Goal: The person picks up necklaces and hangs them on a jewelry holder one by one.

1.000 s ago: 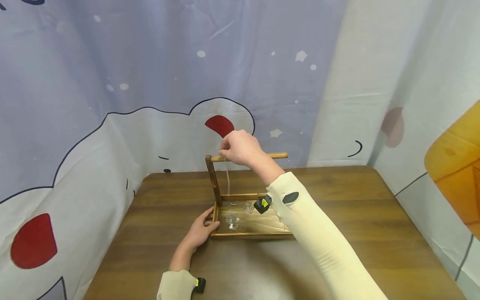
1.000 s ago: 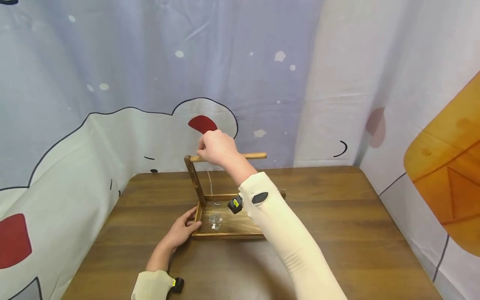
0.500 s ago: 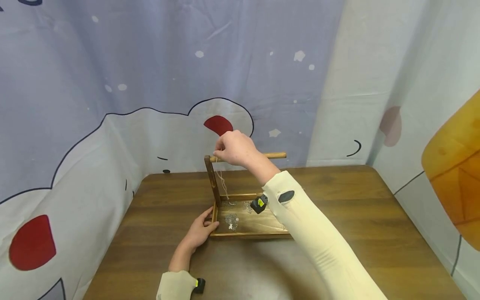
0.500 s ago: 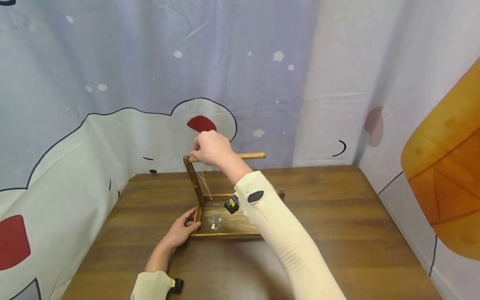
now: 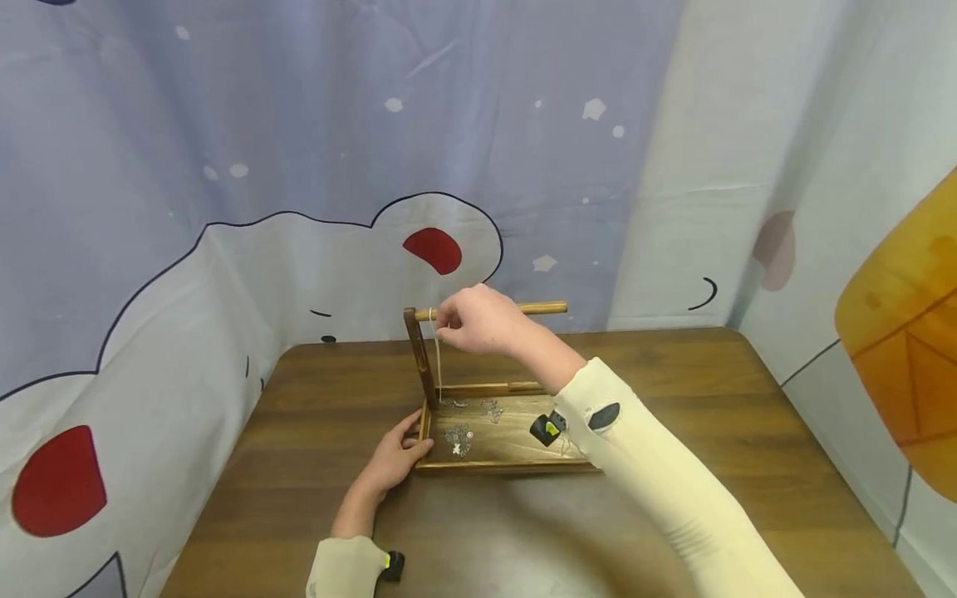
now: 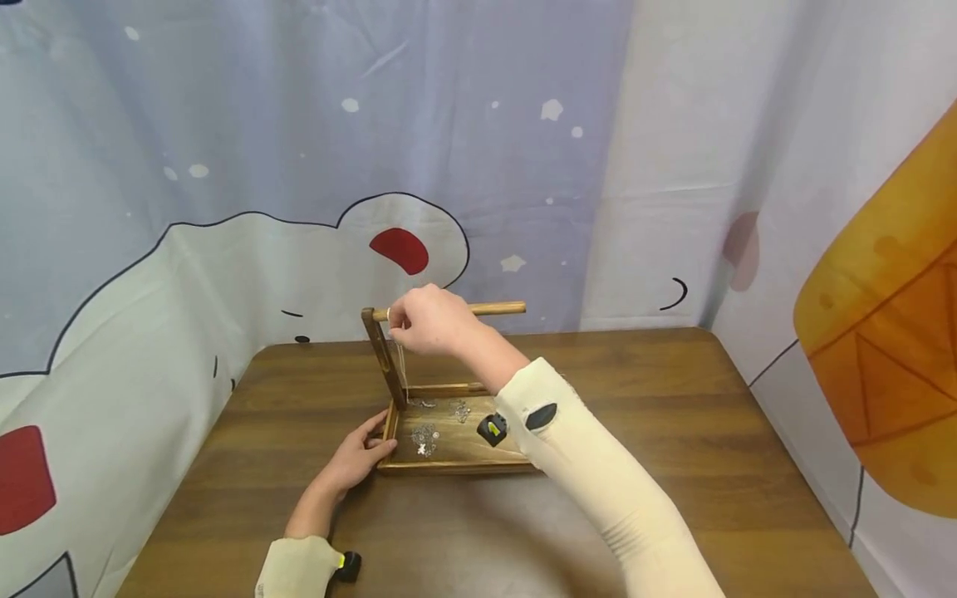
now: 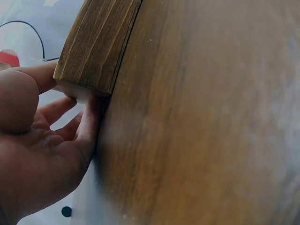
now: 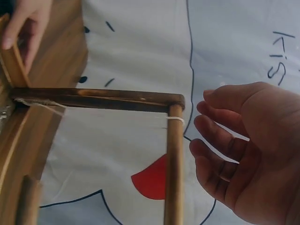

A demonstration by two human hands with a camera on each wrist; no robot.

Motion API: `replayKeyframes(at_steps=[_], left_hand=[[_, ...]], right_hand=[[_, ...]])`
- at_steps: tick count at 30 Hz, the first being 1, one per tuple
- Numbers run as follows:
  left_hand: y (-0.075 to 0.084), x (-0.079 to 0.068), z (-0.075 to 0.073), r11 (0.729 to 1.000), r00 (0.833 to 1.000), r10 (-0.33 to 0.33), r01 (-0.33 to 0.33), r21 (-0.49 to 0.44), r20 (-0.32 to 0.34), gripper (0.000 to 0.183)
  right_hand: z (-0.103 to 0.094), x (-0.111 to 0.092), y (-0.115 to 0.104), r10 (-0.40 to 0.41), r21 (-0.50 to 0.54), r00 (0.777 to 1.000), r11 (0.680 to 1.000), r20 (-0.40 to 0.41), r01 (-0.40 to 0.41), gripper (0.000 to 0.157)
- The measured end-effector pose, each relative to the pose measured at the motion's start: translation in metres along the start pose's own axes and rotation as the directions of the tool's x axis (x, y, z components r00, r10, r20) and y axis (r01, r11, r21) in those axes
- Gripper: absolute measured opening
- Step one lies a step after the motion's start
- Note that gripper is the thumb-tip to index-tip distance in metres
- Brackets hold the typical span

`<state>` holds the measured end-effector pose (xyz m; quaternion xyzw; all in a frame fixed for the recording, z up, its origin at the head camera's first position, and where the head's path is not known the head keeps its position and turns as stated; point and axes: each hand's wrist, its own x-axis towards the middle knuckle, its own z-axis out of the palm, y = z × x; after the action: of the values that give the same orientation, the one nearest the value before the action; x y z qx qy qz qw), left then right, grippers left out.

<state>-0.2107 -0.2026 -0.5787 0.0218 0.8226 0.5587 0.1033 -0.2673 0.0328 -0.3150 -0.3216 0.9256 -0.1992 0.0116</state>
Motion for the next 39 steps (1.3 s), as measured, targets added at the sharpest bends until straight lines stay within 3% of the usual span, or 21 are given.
replayKeyframes(at_steps=[7, 10, 17, 22, 24, 27, 32, 35, 39], left_hand=[[-0.034, 0.018, -0.008, 0.998, 0.998, 0.056, -0.056, -0.022, 0.003, 0.078], [-0.042, 0.019, -0.011, 0.998, 0.998, 0.059, -0.058, -0.027, 0.01, 0.078], [-0.05, 0.023, -0.011, 0.998, 0.999, -0.039, 0.038, -0.054, -0.001, 0.079], [-0.054, 0.024, -0.01, 0.999, 1.0, 0.004, -0.005, -0.04, -0.006, 0.079], [-0.051, 0.02, -0.01, 0.999, 1.0, 0.023, -0.023, -0.042, 0.002, 0.08], [-0.024, 0.007, -0.007, 0.999, 0.999, 0.035, -0.035, -0.032, 0.008, 0.076], [0.018, -0.013, -0.001, 0.999, 0.999, -0.034, 0.034, -0.003, -0.013, 0.068], [0.018, -0.013, -0.002, 0.999, 0.999, -0.039, 0.039, -0.006, -0.006, 0.069], [-0.003, -0.001, -0.007, 0.999, 0.999, 0.034, -0.033, -0.034, 0.033, 0.075]], right_hand=[[0.017, -0.008, 0.001, -0.088, 0.002, 0.992, 0.996, 0.086, 0.088, 0.011], [0.03, -0.012, 0.002, -0.101, 0.012, 0.988, 0.995, 0.119, 0.1, 0.01], [0.069, -0.018, 0.012, -0.102, 0.006, 0.97, 0.995, 0.219, 0.104, 0.009], [0.099, -0.021, 0.021, -0.095, -0.054, 0.949, 0.992, 0.299, 0.117, 0.006], [0.109, -0.022, 0.024, -0.092, -0.096, 0.942, 0.987, 0.324, 0.129, 0.005], [0.121, -0.023, 0.025, -0.083, -0.131, 0.935, 0.982, 0.345, 0.136, 0.005], [0.135, -0.022, 0.025, -0.075, -0.172, 0.926, 0.974, 0.37, 0.148, 0.009], [0.143, -0.019, 0.027, -0.07, -0.188, 0.918, 0.97, 0.391, 0.154, 0.015], [0.149, -0.013, 0.033, -0.049, -0.202, 0.908, 0.969, 0.416, 0.145, 0.025]])
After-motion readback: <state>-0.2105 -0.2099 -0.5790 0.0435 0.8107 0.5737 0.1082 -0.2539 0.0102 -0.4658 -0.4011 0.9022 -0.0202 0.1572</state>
